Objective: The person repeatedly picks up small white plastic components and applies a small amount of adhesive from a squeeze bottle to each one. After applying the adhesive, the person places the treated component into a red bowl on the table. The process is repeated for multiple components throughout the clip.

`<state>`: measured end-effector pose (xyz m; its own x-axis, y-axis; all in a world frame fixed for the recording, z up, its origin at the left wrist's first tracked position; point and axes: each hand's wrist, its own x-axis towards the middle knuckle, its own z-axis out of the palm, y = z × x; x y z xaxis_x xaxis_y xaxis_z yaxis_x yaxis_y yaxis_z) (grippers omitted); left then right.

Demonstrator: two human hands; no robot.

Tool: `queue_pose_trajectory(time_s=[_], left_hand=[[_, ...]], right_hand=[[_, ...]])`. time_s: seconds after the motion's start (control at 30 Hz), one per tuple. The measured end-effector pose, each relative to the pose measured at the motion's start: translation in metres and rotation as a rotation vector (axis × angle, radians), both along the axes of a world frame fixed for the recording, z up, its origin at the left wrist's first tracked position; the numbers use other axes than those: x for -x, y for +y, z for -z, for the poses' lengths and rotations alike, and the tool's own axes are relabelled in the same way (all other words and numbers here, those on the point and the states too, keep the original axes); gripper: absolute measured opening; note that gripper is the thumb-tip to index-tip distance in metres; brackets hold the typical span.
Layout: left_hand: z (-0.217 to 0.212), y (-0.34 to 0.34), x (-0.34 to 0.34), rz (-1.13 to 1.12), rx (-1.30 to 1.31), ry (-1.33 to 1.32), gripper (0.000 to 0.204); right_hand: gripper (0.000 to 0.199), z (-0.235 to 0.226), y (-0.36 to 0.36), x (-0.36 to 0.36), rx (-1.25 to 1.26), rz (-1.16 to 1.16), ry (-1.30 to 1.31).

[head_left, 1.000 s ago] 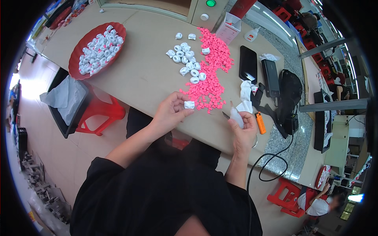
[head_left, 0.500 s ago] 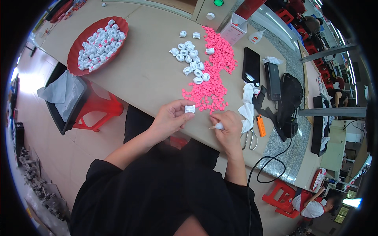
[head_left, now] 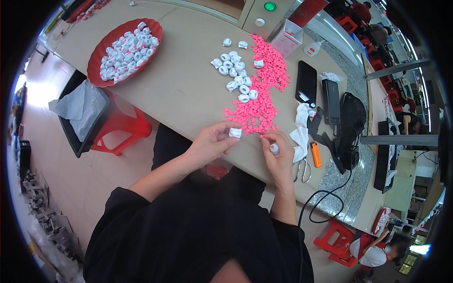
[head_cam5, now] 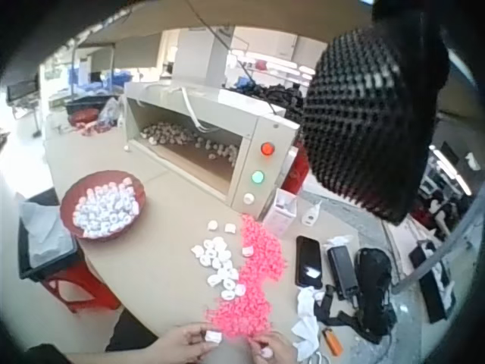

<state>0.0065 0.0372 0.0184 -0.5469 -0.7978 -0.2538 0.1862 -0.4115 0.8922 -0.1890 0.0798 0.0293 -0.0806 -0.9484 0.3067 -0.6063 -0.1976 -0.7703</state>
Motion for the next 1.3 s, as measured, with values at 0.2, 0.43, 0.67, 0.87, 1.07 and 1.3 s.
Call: queue_pose_trajectory(time_s=[0.2, 0.43, 0.67, 0.87, 1.07, 1.3], left_hand=[[0.01, 0.004, 0.005, 0.058, 0.184, -0.127, 0.032], [0.006, 0.007, 0.004, 0.091, 0.253, -0.071, 0.032], [0.008, 0.012, 0.006, 0.032, 0.63, -0.325, 0.028], [0.007, 0.01, 0.005, 0.063, 0.63, -0.339, 0.029], [0.002, 0.007, 0.004, 0.121, 0.581, -0.316, 0.028], [0.004, 0.008, 0.002, 0.154, 0.463, -0.202, 0.026]], right_hand=[[0.01, -0.005, 0.014, -0.029, -0.186, 0.051, -0.794], [0.014, 0.013, 0.015, -0.03, -0.316, -0.083, -0.954], [0.015, 0.01, 0.013, -0.025, -0.398, -0.104, -0.916], [0.018, 0.005, 0.014, -0.028, -0.429, -0.032, -0.916], [0.019, -0.002, 0.014, -0.028, -0.455, -0.045, -0.895], [0.019, -0.001, 0.016, -0.025, -0.459, -0.059, -0.859]])
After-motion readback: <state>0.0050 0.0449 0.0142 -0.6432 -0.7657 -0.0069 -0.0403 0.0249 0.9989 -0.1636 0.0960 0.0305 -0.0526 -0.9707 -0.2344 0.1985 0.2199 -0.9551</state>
